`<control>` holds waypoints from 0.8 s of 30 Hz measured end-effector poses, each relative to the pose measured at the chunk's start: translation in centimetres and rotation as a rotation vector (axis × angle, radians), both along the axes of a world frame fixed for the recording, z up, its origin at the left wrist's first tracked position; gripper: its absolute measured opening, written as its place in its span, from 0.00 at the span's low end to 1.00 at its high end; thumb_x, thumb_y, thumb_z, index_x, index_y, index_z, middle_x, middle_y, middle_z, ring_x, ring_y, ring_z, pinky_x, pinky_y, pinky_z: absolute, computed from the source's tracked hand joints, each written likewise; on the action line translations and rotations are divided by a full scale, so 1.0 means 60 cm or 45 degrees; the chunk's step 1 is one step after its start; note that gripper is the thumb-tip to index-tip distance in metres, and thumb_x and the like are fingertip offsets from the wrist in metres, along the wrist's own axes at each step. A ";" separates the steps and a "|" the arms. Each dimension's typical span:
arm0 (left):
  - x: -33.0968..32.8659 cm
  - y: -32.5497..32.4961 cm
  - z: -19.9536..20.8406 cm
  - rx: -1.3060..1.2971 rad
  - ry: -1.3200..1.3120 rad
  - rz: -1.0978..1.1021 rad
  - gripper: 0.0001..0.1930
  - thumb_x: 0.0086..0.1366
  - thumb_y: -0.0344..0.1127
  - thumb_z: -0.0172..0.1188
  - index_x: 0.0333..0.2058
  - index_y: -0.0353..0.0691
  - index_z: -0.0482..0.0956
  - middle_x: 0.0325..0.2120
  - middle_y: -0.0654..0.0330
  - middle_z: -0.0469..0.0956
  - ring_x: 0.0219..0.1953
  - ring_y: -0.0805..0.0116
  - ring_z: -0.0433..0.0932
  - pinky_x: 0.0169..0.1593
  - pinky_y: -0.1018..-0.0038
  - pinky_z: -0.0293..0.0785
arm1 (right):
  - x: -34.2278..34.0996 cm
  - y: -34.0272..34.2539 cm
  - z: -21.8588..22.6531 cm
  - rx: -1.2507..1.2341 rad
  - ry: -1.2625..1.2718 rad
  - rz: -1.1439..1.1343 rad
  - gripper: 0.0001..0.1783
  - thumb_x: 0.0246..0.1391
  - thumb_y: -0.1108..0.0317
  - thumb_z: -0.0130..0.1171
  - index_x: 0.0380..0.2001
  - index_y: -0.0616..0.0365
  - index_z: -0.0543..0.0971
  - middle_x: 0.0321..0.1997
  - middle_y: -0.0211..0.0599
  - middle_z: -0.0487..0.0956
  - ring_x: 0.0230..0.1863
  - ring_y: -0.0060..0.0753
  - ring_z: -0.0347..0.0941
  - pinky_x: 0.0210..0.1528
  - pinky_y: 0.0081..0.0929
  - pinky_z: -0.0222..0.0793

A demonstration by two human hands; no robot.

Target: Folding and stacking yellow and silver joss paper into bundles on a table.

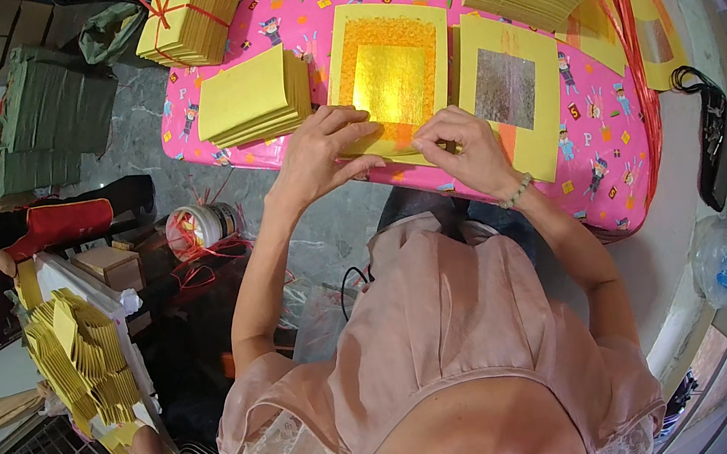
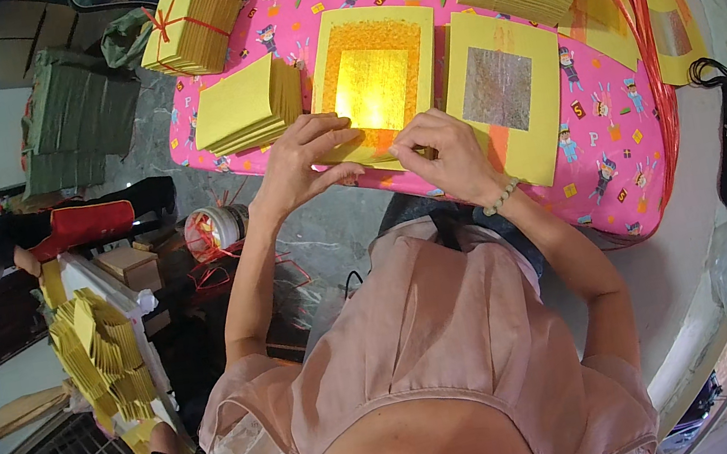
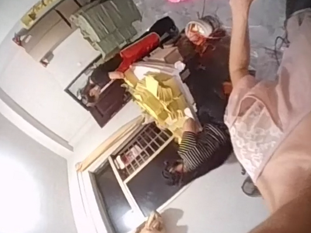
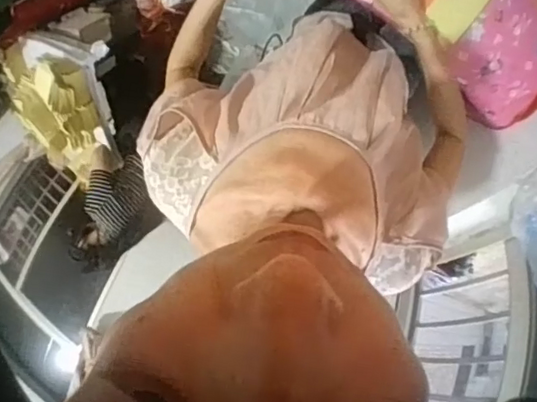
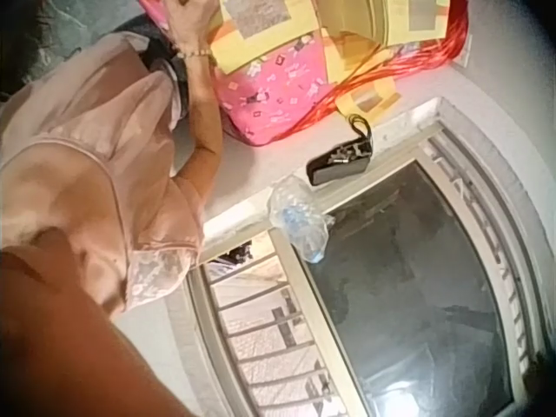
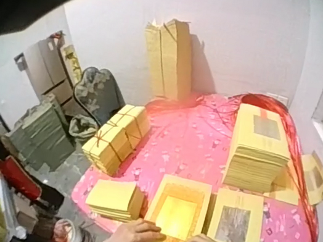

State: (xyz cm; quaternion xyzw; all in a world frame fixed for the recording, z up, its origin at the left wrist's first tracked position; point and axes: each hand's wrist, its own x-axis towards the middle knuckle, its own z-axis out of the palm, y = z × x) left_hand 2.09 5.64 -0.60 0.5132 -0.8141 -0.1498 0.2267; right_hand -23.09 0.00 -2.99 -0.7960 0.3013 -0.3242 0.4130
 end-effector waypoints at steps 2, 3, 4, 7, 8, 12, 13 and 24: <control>0.000 0.001 -0.001 0.000 0.000 0.002 0.24 0.54 0.49 0.70 0.46 0.42 0.83 0.43 0.56 0.79 0.48 0.56 0.77 0.50 0.63 0.75 | 0.000 0.001 -0.001 0.024 -0.015 -0.011 0.04 0.54 0.72 0.65 0.29 0.62 0.84 0.29 0.35 0.81 0.32 0.30 0.75 0.34 0.27 0.70; 0.000 0.001 -0.002 -0.006 -0.006 0.008 0.24 0.54 0.50 0.70 0.45 0.41 0.83 0.43 0.56 0.79 0.47 0.56 0.77 0.49 0.64 0.75 | 0.000 0.001 0.000 0.056 -0.010 -0.018 0.05 0.53 0.71 0.66 0.28 0.61 0.84 0.29 0.35 0.82 0.33 0.32 0.76 0.35 0.28 0.71; 0.001 0.002 -0.002 -0.012 -0.012 0.014 0.24 0.54 0.50 0.70 0.45 0.41 0.83 0.43 0.56 0.79 0.47 0.57 0.77 0.49 0.64 0.75 | 0.001 0.001 0.000 0.088 -0.005 -0.025 0.05 0.52 0.70 0.66 0.28 0.60 0.84 0.29 0.35 0.82 0.33 0.33 0.76 0.37 0.29 0.72; 0.000 0.001 -0.002 -0.005 -0.013 0.014 0.24 0.54 0.50 0.70 0.45 0.41 0.83 0.43 0.56 0.79 0.47 0.56 0.77 0.49 0.64 0.75 | 0.001 0.000 -0.002 0.135 -0.007 -0.052 0.05 0.52 0.70 0.66 0.27 0.60 0.85 0.29 0.35 0.82 0.33 0.32 0.76 0.36 0.28 0.72; 0.000 0.001 -0.001 -0.005 -0.013 0.014 0.24 0.54 0.50 0.70 0.45 0.41 0.83 0.43 0.56 0.79 0.47 0.56 0.77 0.49 0.64 0.75 | 0.001 0.000 -0.002 0.135 -0.007 -0.051 0.05 0.52 0.70 0.66 0.27 0.60 0.85 0.29 0.35 0.82 0.33 0.32 0.76 0.36 0.28 0.72; -0.001 -0.004 0.002 -0.009 -0.011 0.006 0.24 0.54 0.50 0.70 0.44 0.40 0.83 0.43 0.56 0.80 0.46 0.56 0.78 0.47 0.64 0.76 | 0.000 -0.002 -0.005 0.194 -0.005 -0.062 0.06 0.53 0.68 0.66 0.27 0.60 0.85 0.29 0.34 0.82 0.33 0.31 0.76 0.34 0.27 0.72; -0.002 -0.006 0.004 -0.010 -0.014 0.010 0.23 0.54 0.49 0.70 0.44 0.40 0.84 0.42 0.56 0.80 0.45 0.57 0.78 0.47 0.65 0.76 | -0.001 -0.003 -0.005 0.194 -0.005 -0.061 0.07 0.53 0.68 0.66 0.27 0.60 0.84 0.29 0.34 0.81 0.33 0.30 0.76 0.33 0.27 0.72; -0.012 -0.038 0.050 0.279 -0.263 0.065 0.24 0.61 0.44 0.65 0.53 0.42 0.77 0.41 0.54 0.82 0.44 0.55 0.80 0.47 0.62 0.76 | 0.002 -0.028 0.025 -0.540 0.111 -0.089 0.09 0.54 0.64 0.65 0.36 0.55 0.82 0.31 0.36 0.79 0.33 0.40 0.77 0.35 0.32 0.72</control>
